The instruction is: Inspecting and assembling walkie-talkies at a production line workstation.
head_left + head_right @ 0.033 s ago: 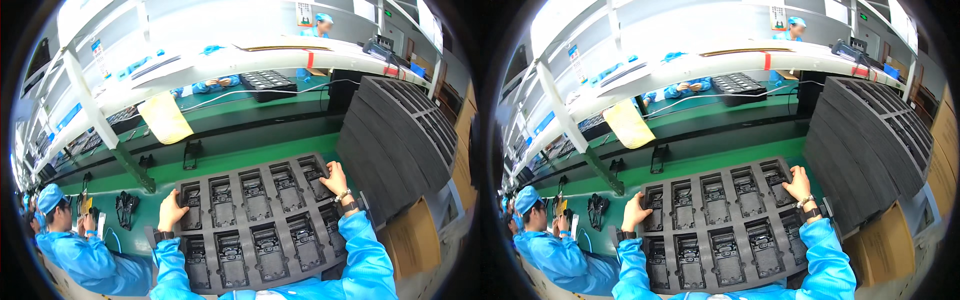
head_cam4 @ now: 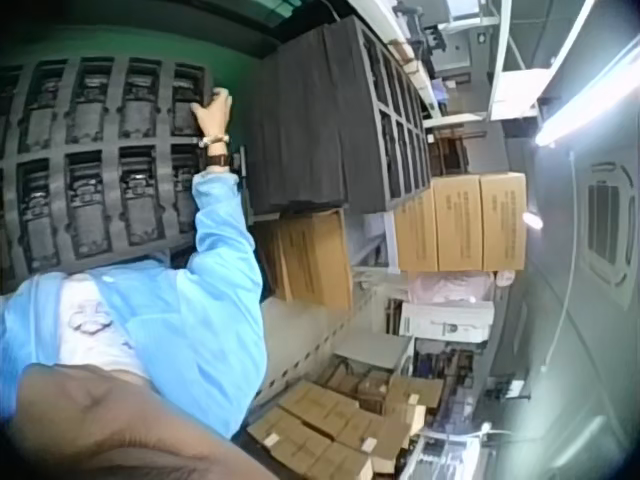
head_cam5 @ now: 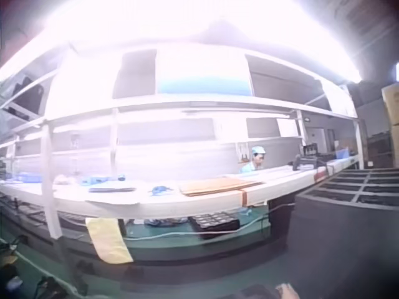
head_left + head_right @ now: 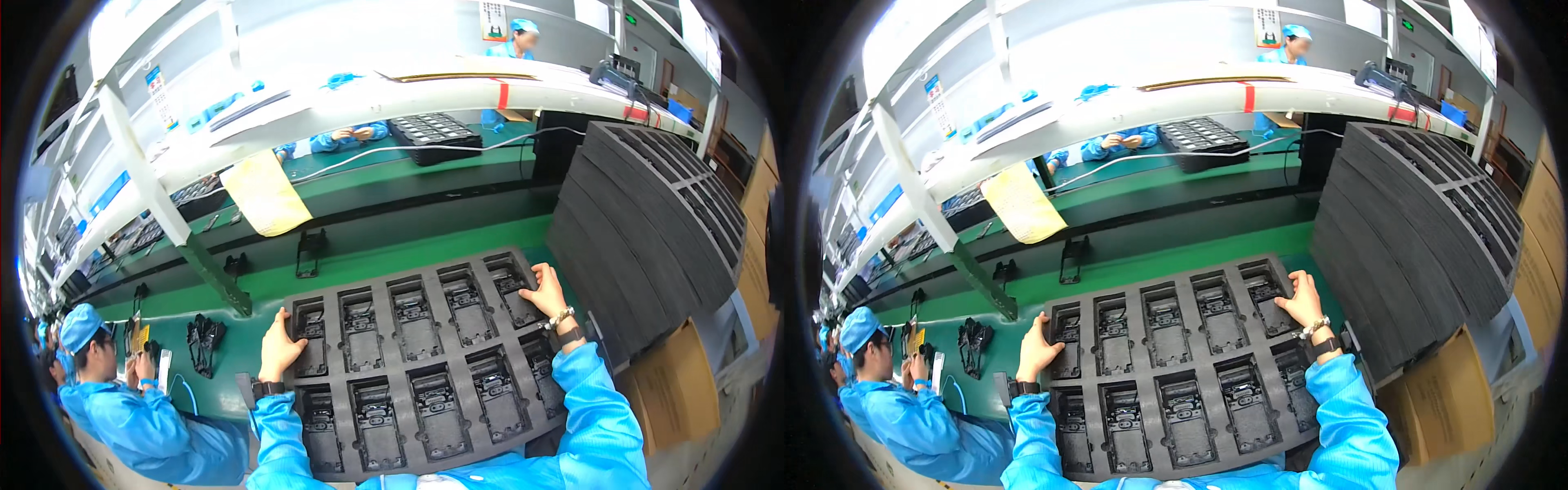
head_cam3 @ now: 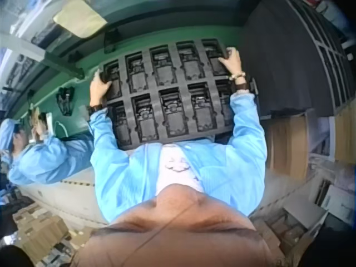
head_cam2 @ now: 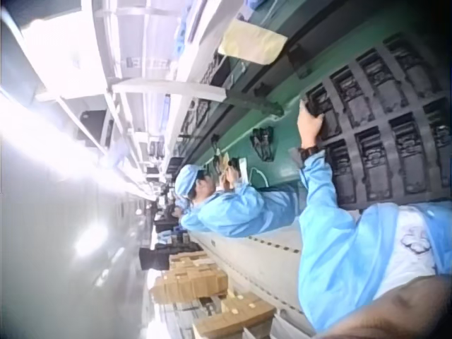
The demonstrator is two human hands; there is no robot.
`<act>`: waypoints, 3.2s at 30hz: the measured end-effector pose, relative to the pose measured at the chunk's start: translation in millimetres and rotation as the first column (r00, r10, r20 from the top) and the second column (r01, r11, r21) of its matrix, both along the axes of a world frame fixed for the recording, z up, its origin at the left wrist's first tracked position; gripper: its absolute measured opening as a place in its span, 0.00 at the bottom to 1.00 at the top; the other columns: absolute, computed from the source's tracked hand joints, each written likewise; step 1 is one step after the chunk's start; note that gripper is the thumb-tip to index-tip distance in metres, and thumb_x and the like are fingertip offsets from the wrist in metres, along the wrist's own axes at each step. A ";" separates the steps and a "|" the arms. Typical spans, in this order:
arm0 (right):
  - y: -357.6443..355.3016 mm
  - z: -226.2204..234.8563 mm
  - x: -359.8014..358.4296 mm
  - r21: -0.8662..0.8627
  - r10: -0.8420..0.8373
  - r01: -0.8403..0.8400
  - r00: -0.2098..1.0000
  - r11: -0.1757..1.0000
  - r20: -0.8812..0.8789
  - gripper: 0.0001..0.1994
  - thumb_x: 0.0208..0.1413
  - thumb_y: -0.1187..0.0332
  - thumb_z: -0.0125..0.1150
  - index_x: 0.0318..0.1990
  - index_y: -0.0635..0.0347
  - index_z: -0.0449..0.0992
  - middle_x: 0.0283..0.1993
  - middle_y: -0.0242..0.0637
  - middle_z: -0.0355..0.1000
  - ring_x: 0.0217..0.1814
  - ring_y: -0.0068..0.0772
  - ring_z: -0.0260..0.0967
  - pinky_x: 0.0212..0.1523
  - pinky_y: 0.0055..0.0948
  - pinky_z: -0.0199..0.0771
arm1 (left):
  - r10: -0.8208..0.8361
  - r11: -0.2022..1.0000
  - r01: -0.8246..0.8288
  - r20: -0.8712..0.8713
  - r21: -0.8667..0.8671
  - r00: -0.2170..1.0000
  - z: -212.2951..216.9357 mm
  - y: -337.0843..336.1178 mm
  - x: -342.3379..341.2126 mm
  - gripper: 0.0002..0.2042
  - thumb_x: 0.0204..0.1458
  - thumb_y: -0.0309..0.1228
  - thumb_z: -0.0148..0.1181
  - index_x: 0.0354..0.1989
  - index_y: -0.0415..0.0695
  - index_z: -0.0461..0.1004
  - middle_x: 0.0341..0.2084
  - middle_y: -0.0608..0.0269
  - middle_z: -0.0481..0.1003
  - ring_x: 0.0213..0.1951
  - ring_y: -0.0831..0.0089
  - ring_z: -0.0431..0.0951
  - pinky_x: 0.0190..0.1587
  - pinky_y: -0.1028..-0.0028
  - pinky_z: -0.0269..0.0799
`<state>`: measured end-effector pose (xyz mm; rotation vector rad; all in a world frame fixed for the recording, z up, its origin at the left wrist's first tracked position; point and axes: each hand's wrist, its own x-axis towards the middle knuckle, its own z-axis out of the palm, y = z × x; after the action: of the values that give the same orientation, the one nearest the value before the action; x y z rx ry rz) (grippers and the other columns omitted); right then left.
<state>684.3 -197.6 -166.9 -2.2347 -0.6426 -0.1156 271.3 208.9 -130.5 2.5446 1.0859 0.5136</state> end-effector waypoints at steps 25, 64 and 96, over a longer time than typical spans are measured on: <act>-25.0 -18.1 21.0 0.366 0.248 -0.093 0.881 0.926 -0.403 0.29 0.49 0.70 0.72 0.58 0.64 0.66 0.48 0.38 0.71 0.46 0.29 0.70 0.46 0.29 0.75 | 0.021 0.763 0.361 0.580 -0.536 0.815 -38.2 8.9 -4.6 0.38 0.42 0.18 0.63 0.66 0.49 0.56 0.57 0.55 0.66 0.60 0.66 0.67 0.63 0.70 0.59; -20.1 -18.3 23.6 0.299 0.261 -0.146 0.882 0.943 -0.393 0.27 0.53 0.66 0.69 0.58 0.66 0.66 0.48 0.41 0.71 0.49 0.31 0.70 0.50 0.31 0.72 | 0.037 0.732 0.375 0.583 -0.569 0.811 -27.0 3.7 -3.8 0.39 0.43 0.13 0.57 0.67 0.51 0.55 0.56 0.56 0.66 0.55 0.69 0.70 0.59 0.72 0.65; -12.4 -4.5 5.3 -0.165 0.124 -0.106 0.987 0.981 0.102 0.34 0.48 0.55 0.70 0.57 0.68 0.67 0.54 0.51 0.66 0.57 0.53 0.65 0.57 0.42 0.67 | -0.223 0.902 0.320 0.322 -0.289 0.920 -24.9 10.1 -6.5 0.41 0.45 0.22 0.57 0.72 0.46 0.51 0.68 0.53 0.56 0.67 0.57 0.59 0.69 0.67 0.53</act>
<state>689.6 -210.0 -171.5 -2.3502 -0.8677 -0.1358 264.7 219.0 -155.3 2.1901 0.6338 0.5404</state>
